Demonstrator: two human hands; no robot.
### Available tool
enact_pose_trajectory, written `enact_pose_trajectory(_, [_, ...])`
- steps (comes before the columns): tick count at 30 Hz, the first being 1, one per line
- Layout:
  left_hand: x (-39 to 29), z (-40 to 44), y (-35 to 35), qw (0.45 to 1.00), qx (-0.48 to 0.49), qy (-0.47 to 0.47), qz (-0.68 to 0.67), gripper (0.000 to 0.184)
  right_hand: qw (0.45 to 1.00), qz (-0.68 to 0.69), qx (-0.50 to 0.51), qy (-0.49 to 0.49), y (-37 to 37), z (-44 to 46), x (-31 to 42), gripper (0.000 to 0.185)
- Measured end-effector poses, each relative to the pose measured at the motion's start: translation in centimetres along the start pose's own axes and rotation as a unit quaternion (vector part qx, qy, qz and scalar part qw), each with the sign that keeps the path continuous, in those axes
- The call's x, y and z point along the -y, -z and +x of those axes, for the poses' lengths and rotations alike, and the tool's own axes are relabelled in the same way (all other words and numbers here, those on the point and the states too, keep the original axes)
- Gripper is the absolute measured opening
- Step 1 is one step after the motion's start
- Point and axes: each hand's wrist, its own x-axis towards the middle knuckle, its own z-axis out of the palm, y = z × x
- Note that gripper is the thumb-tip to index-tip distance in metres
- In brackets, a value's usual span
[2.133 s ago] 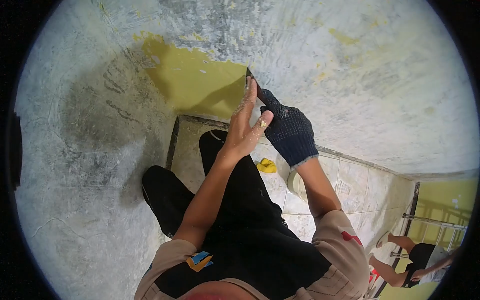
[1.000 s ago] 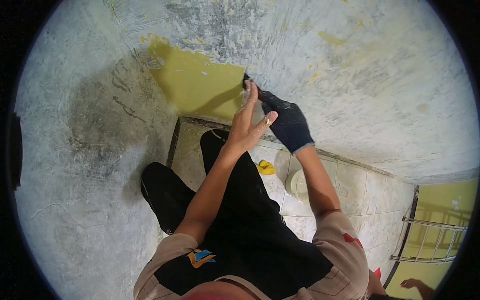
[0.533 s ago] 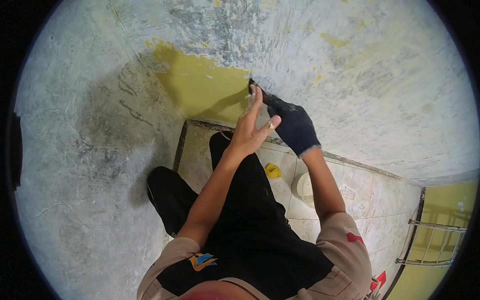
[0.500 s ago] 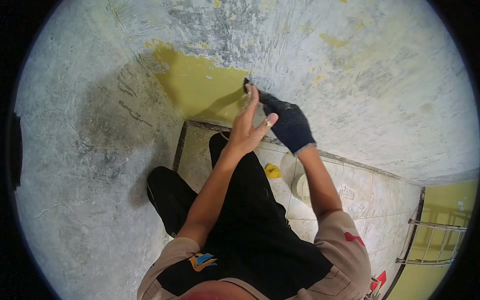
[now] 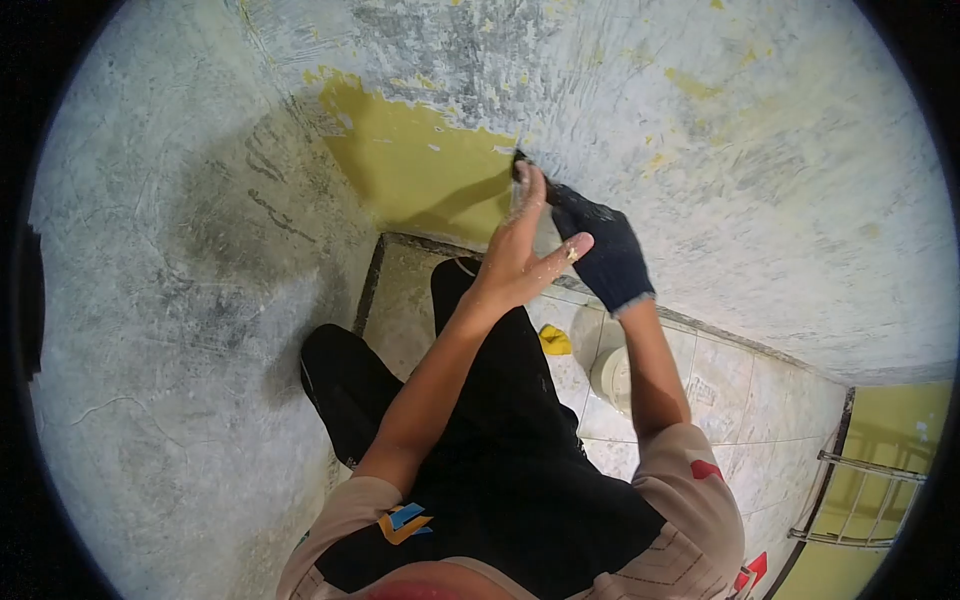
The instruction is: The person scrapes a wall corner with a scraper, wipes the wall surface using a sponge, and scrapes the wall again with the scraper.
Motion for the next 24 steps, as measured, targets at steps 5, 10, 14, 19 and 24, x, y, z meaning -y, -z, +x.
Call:
enact_pose_trajectory(5, [0.1,0.0,0.2,1.000,-0.001,-0.002,0.002,0.120,0.999,0.031,0.028,-0.025,1.3,-0.2,0.6,0.036])
enact_pose_trajectory(10, [0.2,0.6,1.3,0.998,-0.064,-0.010,0.005,0.113,0.997,0.053,0.003,0.050,-0.9,2.0,0.1,0.037])
enact_pose_trajectory(14, [-0.1,0.5,1.0,0.999,0.008,0.003,-0.053,0.119,0.998,0.061,0.032,0.004,1.9,1.0,1.1,0.035])
enact_pose_trajectory(19, [0.2,0.8,0.8,0.999,-0.050,-0.010,-0.013,0.133,0.997,0.056,0.033,0.042,-0.1,2.3,-1.0,0.033])
enact_pose_trajectory(24, [-1.0,0.5,1.2,1.000,-0.019,0.024,0.008,0.124,0.997,0.031,0.072,0.010,0.9,2.3,1.4,0.035])
